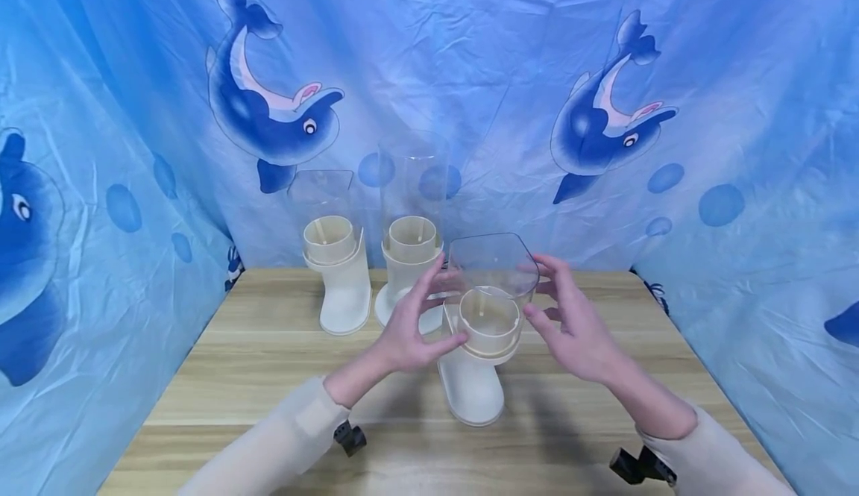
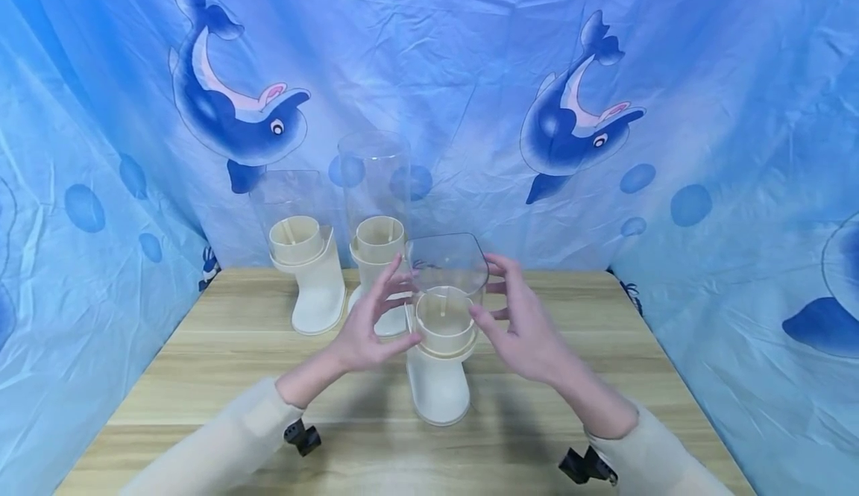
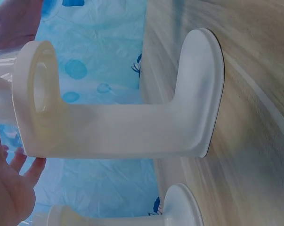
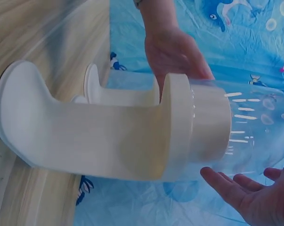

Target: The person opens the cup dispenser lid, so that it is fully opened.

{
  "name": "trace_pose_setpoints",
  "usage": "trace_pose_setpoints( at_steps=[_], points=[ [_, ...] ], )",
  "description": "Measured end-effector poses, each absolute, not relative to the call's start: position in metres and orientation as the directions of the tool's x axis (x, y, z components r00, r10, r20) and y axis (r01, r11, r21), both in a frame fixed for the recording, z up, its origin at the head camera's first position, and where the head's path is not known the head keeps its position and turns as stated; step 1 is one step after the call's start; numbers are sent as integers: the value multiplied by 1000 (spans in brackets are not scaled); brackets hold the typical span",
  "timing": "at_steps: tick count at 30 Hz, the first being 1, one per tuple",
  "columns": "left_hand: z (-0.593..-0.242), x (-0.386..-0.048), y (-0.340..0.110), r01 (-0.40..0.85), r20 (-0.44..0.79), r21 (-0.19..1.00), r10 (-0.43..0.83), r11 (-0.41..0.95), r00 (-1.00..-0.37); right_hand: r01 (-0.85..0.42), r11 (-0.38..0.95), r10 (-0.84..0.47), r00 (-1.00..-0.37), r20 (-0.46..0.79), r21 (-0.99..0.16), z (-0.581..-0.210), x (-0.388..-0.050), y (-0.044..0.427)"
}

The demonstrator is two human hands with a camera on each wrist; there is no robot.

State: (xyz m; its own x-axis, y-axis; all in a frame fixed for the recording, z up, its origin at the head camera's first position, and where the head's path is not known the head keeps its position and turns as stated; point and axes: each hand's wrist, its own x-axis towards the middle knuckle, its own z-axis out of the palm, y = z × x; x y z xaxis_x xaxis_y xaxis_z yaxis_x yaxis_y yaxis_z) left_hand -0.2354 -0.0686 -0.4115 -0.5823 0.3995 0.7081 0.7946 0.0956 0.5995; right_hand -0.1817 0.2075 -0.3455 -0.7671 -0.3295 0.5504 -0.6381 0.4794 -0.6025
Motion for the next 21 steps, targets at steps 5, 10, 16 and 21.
trace_pose_setpoints(
  at_steps=[5, 10, 16, 21],
  points=[
    [-411, -228, -65, 801, 723, 581, 358, 147, -590, -644, 430, -333, -764, 552, -633, -348, -186, 205],
    [-411, -228, -67, 784, 708, 599, 351, 163, -613, -652, 372, -328, -758, 564, -660, -352, -187, 205],
    [-406, -233, -70, 763, 690, 638, 363, 105, -627, -654, 342, -321, -756, 571, -674, -353, -184, 202],
    [-405, -226, -70, 756, 679, 642, 361, 130, -639, -647, 349, -302, -763, 572, -678, -356, -184, 198]
  ],
)
